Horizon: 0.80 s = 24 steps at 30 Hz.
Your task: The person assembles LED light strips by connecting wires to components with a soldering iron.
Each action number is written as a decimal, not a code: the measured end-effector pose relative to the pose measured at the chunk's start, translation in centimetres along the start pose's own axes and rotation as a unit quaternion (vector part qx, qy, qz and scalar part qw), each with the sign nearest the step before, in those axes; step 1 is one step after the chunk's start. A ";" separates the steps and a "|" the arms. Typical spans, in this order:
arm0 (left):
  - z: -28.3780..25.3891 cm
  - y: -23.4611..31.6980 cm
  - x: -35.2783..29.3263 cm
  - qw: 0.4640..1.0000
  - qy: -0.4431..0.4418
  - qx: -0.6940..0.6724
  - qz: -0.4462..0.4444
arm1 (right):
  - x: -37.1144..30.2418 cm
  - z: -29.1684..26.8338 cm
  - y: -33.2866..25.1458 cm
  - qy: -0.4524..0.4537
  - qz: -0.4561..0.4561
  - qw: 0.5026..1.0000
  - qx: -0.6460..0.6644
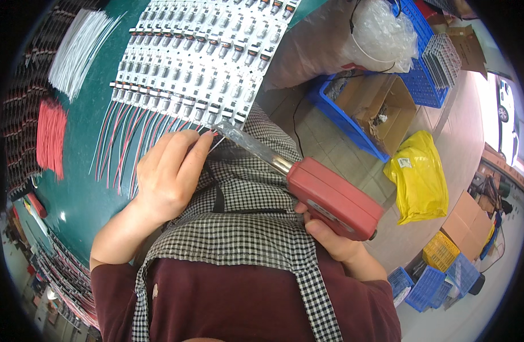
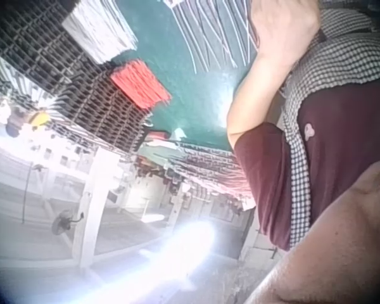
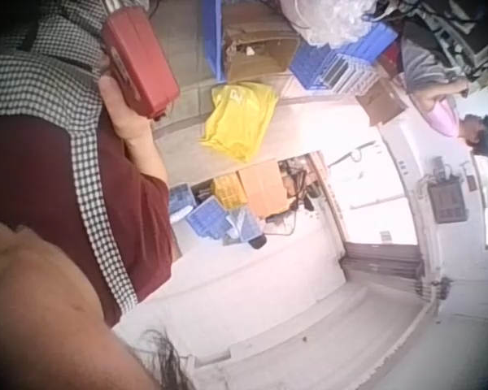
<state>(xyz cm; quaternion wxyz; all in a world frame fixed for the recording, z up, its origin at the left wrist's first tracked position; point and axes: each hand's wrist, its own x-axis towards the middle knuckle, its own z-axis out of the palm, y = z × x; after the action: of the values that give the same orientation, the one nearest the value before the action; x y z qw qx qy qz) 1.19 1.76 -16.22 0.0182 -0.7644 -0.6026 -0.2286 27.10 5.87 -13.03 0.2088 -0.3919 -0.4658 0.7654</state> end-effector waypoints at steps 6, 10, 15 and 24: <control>0.0 0.0 0.1 1.000 0.012 0.004 0.001 | -0.9 -0.5 1.1 0.024 0.007 0.998 -0.049; -0.1 0.1 0.2 1.000 -0.008 -0.003 -0.004 | -0.7 -0.4 0.9 0.006 -0.003 1.000 -0.013; 0.1 0.1 0.1 1.000 -0.004 -0.001 -0.001 | -1.1 -0.7 0.9 0.008 -0.032 0.999 0.030; -0.7 0.2 0.8 0.999 0.024 -0.012 0.019 | -1.0 -1.1 1.0 -0.003 -0.063 0.996 0.060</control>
<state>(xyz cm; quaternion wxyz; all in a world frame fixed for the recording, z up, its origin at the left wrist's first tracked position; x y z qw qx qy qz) 1.30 2.20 -15.28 0.0273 -0.7700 -0.5847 -0.2539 28.61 5.31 -13.80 0.2786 -0.3463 -0.4438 0.7782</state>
